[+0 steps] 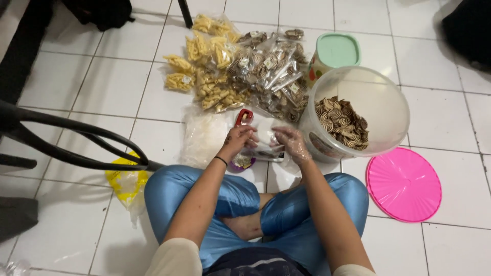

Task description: Packing cookies from a large container into small plastic bags and weighing them on a digital scale.

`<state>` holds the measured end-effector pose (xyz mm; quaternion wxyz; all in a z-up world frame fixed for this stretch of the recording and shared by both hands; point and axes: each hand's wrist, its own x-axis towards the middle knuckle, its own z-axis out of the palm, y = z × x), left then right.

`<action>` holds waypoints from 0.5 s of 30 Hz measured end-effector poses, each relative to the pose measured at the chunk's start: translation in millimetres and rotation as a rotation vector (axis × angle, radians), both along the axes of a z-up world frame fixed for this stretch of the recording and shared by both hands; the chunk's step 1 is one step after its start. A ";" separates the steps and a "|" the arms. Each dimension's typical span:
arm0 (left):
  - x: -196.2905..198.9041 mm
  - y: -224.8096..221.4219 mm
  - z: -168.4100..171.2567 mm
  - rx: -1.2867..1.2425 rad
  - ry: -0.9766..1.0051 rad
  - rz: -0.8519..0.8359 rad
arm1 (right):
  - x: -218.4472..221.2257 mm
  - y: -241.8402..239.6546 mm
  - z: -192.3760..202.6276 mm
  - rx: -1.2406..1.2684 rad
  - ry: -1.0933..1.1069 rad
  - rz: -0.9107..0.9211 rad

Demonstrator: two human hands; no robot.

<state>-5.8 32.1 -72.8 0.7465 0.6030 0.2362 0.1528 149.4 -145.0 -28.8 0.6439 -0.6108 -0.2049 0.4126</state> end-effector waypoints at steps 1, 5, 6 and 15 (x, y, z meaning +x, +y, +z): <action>0.9 -0.8 2.3 0.005 -0.008 -0.003 | 2.5 0.5 -1.5 0.005 -0.008 -0.003; 0.4 -1.2 6.2 -0.037 0.014 -0.015 | 3.8 0.7 -2.7 -0.030 0.024 -0.013; 1.2 -0.1 6.8 -0.067 0.003 -0.017 | 3.3 0.3 -0.6 -0.049 0.011 -0.005; -1.3 4.1 -9.9 -0.168 -0.037 0.011 | 12.0 -2.6 -17.9 0.038 0.050 0.045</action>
